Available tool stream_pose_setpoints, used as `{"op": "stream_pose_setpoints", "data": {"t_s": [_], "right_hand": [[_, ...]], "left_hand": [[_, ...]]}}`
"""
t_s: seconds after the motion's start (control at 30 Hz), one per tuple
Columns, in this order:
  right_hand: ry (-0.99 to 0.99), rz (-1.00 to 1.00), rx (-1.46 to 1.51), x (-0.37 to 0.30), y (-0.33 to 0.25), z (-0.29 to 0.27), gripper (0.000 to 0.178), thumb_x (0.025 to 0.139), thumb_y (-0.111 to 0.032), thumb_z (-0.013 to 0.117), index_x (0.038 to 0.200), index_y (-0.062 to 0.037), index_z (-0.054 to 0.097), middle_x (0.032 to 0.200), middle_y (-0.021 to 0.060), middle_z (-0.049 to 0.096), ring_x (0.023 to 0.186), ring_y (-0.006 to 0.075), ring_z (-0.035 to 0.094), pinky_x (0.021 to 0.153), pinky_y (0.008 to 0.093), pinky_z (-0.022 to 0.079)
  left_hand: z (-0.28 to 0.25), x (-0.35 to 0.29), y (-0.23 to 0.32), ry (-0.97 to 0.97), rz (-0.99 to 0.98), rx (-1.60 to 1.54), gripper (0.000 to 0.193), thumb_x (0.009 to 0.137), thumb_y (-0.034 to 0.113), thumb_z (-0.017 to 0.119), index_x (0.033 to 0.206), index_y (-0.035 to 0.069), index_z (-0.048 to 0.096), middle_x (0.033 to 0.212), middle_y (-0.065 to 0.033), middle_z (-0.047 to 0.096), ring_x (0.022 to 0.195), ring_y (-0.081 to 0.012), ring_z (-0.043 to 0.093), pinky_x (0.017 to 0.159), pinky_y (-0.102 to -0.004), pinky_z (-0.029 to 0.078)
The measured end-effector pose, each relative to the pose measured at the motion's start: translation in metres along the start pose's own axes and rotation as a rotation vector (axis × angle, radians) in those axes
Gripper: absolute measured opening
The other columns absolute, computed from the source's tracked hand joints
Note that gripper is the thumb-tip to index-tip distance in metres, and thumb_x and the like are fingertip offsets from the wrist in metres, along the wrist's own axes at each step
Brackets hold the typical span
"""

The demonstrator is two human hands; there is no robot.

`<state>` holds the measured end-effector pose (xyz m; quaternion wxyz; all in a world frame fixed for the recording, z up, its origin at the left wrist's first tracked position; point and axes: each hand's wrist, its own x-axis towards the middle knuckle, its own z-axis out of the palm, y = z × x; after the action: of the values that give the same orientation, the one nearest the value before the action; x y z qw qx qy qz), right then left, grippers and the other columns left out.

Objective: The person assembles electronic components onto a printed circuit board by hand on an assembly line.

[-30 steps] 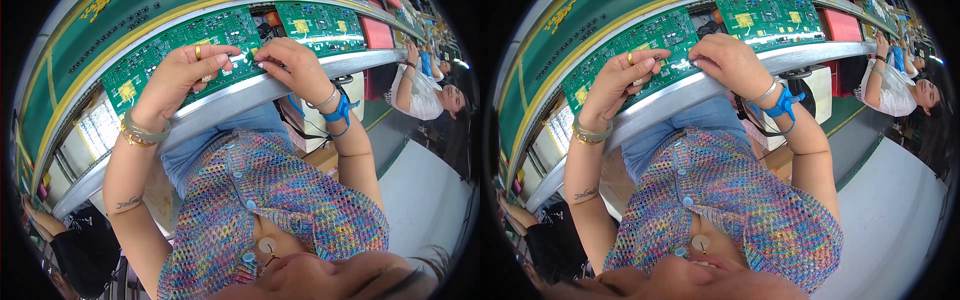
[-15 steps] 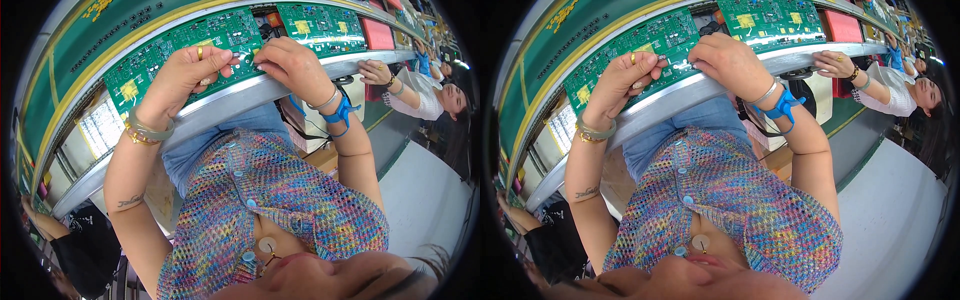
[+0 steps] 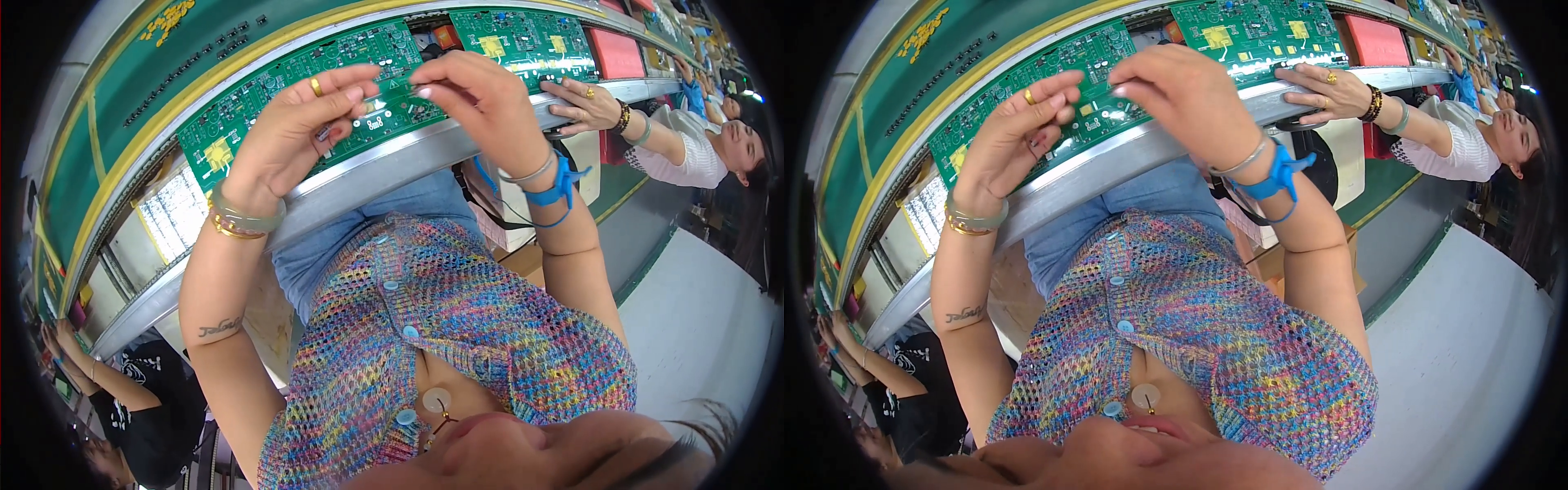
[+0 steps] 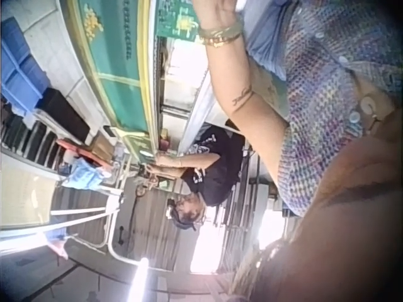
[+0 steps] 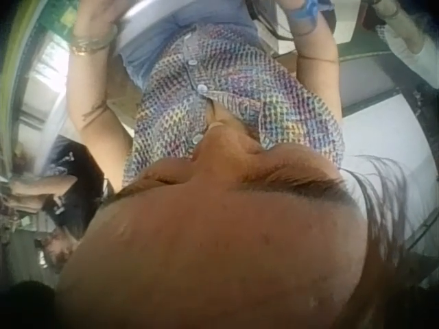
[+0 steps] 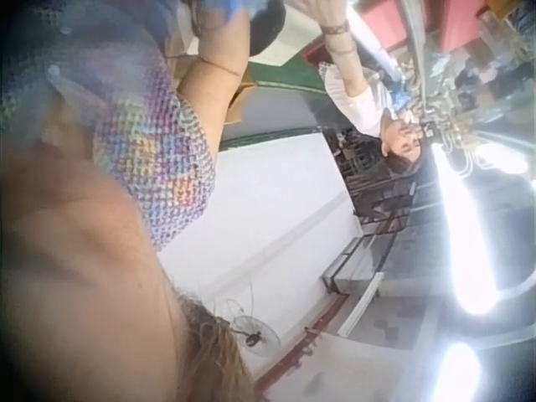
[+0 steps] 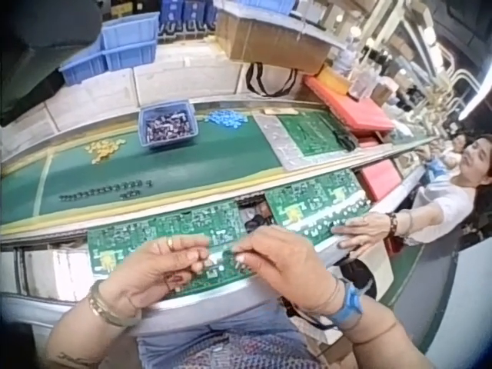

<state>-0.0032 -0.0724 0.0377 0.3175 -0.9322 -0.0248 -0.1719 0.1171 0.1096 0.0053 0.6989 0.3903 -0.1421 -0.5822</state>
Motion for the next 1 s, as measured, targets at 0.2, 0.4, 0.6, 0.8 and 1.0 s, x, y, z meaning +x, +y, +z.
{"op": "stream_pose_setpoints", "data": {"t_s": [0.2, 0.4, 0.6, 0.8, 1.0], "right_hand": [[-0.124, 0.049, -0.087, -0.019, 0.025, -0.005, 0.013, 0.076, -0.009, 0.063, 0.089, -0.0083, 0.062, 0.082, 0.0075, 0.06, 0.08, 0.0255, 0.057, 0.069, 0.0345, 0.046], [-0.129, 0.013, -0.103, -0.018, 0.033, -0.003, 0.013, 0.075, -0.009, 0.063, 0.088, -0.0079, 0.061, 0.08, 0.0069, 0.059, 0.079, 0.0257, 0.057, 0.069, 0.0348, 0.046], [-0.171, -0.099, -0.175, -0.014, 0.028, -0.007, 0.013, 0.076, -0.003, 0.062, 0.088, -0.0048, 0.06, 0.086, 0.0064, 0.06, 0.082, 0.0256, 0.057, 0.07, 0.0331, 0.047], [-0.222, -0.205, -0.251, -0.008, 0.027, -0.007, 0.016, 0.073, -0.004, 0.063, 0.089, -0.0058, 0.061, 0.089, 0.0058, 0.06, 0.085, 0.0255, 0.056, 0.072, 0.0346, 0.047], [-0.125, -0.267, -0.021, -0.02, -0.025, 0.012, 0.025, 0.07, -0.011, 0.066, 0.094, -0.0093, 0.06, 0.087, 0.0056, 0.055, 0.086, 0.0238, 0.053, 0.071, 0.0329, 0.046]], "left_hand": [[0.004, 0.0, 0.001, 0.197, -0.019, -0.074, 0.035, 0.09, 0.014, 0.056, 0.12, -0.001, 0.051, 0.099, -0.0033, 0.061, 0.072, -0.0027, 0.055, 0.051, -0.0117, 0.038], [-0.008, 0.003, -0.002, 0.04, -0.039, -0.246, 0.037, 0.094, 0.022, 0.048, 0.12, -0.005, 0.047, 0.078, 0.0018, 0.05, 0.053, -0.0008, 0.032, 0.041, -0.0126, 0.025], [-0.003, 0.004, 0.003, 0.095, 0.009, -0.178, 0.038, 0.095, 0.017, 0.047, 0.125, -0.005, 0.042, 0.081, 0.0015, 0.045, 0.058, -0.0011, 0.033, 0.043, -0.0131, 0.025], [-0.008, 0.003, 0.006, 0.088, 0.055, -0.109, 0.038, 0.094, 0.012, 0.045, 0.127, -0.004, 0.041, 0.083, 0.0012, 0.046, 0.06, -0.0014, 0.033, 0.044, -0.0132, 0.025], [-0.018, -0.004, 0.019, 0.11, 0.14, -0.196, 0.034, 0.092, 0.015, 0.05, 0.121, -0.002, 0.045, 0.084, -0.0015, 0.05, 0.06, -0.0056, 0.039, 0.046, -0.0166, 0.031]]}}
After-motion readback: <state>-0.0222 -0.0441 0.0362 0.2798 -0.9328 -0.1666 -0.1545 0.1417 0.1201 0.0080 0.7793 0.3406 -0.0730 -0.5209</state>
